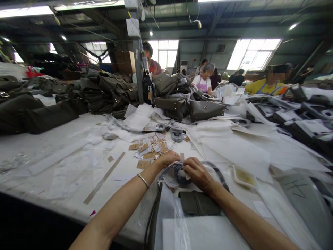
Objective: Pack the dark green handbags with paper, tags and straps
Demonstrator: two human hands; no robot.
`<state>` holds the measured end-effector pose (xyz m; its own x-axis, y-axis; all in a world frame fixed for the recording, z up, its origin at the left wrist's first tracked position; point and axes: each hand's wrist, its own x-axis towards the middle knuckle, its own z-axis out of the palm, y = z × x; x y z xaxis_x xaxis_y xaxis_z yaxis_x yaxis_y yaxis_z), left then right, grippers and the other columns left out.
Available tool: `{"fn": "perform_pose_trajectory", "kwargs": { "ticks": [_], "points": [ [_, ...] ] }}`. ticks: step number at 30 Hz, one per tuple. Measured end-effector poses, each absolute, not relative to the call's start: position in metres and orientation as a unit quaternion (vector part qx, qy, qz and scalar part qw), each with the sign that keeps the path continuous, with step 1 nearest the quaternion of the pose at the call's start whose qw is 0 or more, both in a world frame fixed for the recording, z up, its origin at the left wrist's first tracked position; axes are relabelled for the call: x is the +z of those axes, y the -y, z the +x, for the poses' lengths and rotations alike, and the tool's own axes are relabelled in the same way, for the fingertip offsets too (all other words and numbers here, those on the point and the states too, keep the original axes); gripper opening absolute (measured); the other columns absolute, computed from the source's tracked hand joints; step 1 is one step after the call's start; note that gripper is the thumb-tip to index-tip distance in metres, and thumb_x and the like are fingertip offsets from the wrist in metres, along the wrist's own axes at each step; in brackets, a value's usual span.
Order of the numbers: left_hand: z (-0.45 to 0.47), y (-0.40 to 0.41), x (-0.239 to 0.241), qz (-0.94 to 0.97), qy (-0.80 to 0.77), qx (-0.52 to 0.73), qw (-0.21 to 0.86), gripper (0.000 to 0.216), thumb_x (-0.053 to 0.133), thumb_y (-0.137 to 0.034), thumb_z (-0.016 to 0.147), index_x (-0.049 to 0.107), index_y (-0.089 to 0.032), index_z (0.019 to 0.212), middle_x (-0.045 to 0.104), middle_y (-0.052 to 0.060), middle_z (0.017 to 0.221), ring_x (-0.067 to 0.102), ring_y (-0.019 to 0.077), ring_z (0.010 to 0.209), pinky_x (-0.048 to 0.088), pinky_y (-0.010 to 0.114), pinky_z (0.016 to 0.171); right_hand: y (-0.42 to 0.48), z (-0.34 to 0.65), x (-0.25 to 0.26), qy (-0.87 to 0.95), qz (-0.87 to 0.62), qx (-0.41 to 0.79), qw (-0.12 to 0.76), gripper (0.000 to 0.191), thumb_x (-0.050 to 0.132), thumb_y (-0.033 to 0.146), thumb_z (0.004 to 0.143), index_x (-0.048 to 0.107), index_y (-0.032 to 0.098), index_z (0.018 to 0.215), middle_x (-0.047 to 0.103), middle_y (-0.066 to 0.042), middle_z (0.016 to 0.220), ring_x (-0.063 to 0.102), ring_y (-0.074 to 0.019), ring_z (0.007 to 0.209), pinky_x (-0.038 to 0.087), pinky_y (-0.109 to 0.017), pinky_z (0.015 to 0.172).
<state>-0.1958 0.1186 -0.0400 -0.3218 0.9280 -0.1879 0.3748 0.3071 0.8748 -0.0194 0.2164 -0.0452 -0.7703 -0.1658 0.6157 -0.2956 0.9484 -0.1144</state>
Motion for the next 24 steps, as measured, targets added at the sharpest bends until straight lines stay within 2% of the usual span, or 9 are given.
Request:
{"fn": "perform_pose_trajectory", "kwargs": {
  "ticks": [2,4,6,8,10,13,17,22,24],
  "points": [
    [-0.197,-0.116,-0.036,0.456,-0.741,0.338,0.358,0.031,0.06,-0.037,0.093,0.06,-0.014,0.113,0.063,0.007,0.111,0.063,0.0194,0.093,0.056,0.038,0.079,-0.219,-0.02,-0.046,0.931,0.131,0.12,0.318,0.018,0.046,0.011,0.096,0.061,0.02,0.096,0.064,-0.009,0.099,0.056,-0.0216,0.094,0.05,-0.038,0.085],
    [-0.197,-0.115,-0.031,0.462,-0.763,0.311,0.329,0.021,0.063,-0.034,0.091,0.064,-0.013,0.094,0.064,0.002,0.09,0.062,0.0157,0.078,0.053,0.031,0.07,-0.22,-0.021,-0.047,0.927,0.139,0.141,0.318,0.019,0.045,0.011,0.096,0.062,0.02,0.097,0.066,-0.009,0.099,0.059,-0.0207,0.093,0.051,-0.036,0.084],
    [-0.195,-0.114,-0.028,0.466,-0.781,0.299,0.288,0.017,0.065,-0.025,0.084,0.063,-0.013,0.072,0.056,-0.003,0.066,0.055,0.0133,0.066,0.043,0.025,0.061,-0.221,-0.022,-0.049,0.924,0.126,0.175,0.317,0.021,0.045,0.012,0.096,0.064,0.02,0.096,0.068,-0.008,0.095,0.061,-0.0194,0.089,0.052,-0.034,0.08],
    [-0.191,-0.113,-0.025,0.47,-0.795,0.294,0.247,0.017,0.064,-0.016,0.077,0.059,-0.014,0.06,0.047,-0.005,0.054,0.049,0.0126,0.061,0.034,0.024,0.057,-0.22,-0.024,-0.048,0.919,0.091,0.226,0.311,0.02,0.047,0.014,0.096,0.066,0.021,0.096,0.068,-0.007,0.089,0.062,-0.0181,0.084,0.051,-0.031,0.077],
    [-0.185,-0.112,-0.022,0.473,-0.802,0.296,0.212,0.015,0.06,-0.014,0.074,0.06,-0.016,0.059,0.046,-0.005,0.052,0.047,0.0128,0.06,0.03,0.025,0.057,-0.219,-0.026,-0.043,0.91,0.033,0.281,0.301,0.015,0.053,0.018,0.093,0.068,0.021,0.093,0.068,-0.005,0.084,0.063,-0.0174,0.081,0.051,-0.03,0.075],
    [-0.174,-0.108,-0.015,0.481,-0.804,0.306,0.173,0.016,0.055,-0.017,0.078,0.063,-0.017,0.064,0.054,-0.003,0.058,0.049,0.014,0.063,0.03,0.025,0.058,-0.22,-0.031,-0.031,0.903,-0.068,0.344,0.25,0.01,0.062,0.025,0.086,0.069,0.021,0.079,0.068,-0.002,0.078,0.063,-0.0169,0.075,0.048,-0.029,0.071],
    [-0.16,-0.098,-0.005,0.49,-0.795,0.333,0.13,0.019,0.049,-0.018,0.084,0.064,-0.018,0.073,0.062,0.001,0.071,0.054,0.0158,0.069,0.035,0.026,0.065,-0.222,-0.036,-0.018,0.888,-0.169,0.381,0.193,0.016,0.068,0.032,0.077,0.061,0.02,0.068,0.061,0.002,0.066,0.055,-0.0141,0.064,0.042,-0.026,0.061],
    [-0.151,-0.085,-0.001,0.492,-0.778,0.371,0.12,0.017,0.05,-0.015,0.082,0.064,-0.019,0.074,0.063,0.001,0.072,0.055,0.0154,0.072,0.039,0.026,0.07,-0.221,-0.033,-0.018,0.85,-0.162,0.464,0.191,0.022,0.072,0.035,0.069,0.056,0.02,0.071,0.063,0.001,0.085,0.052,-0.012,0.066,0.042,-0.025,0.062],
    [-0.149,-0.082,-0.001,0.491,-0.769,0.388,0.13,0.015,0.051,-0.014,0.08,0.063,-0.019,0.072,0.062,0.0,0.07,0.055,0.0145,0.07,0.04,0.025,0.068,-0.22,-0.032,-0.018,0.826,-0.163,0.514,0.165,0.029,0.076,0.037,0.064,0.054,0.019,0.071,0.061,0.001,0.08,0.051,-0.0118,0.065,0.04,-0.025,0.06]
  ]
}}
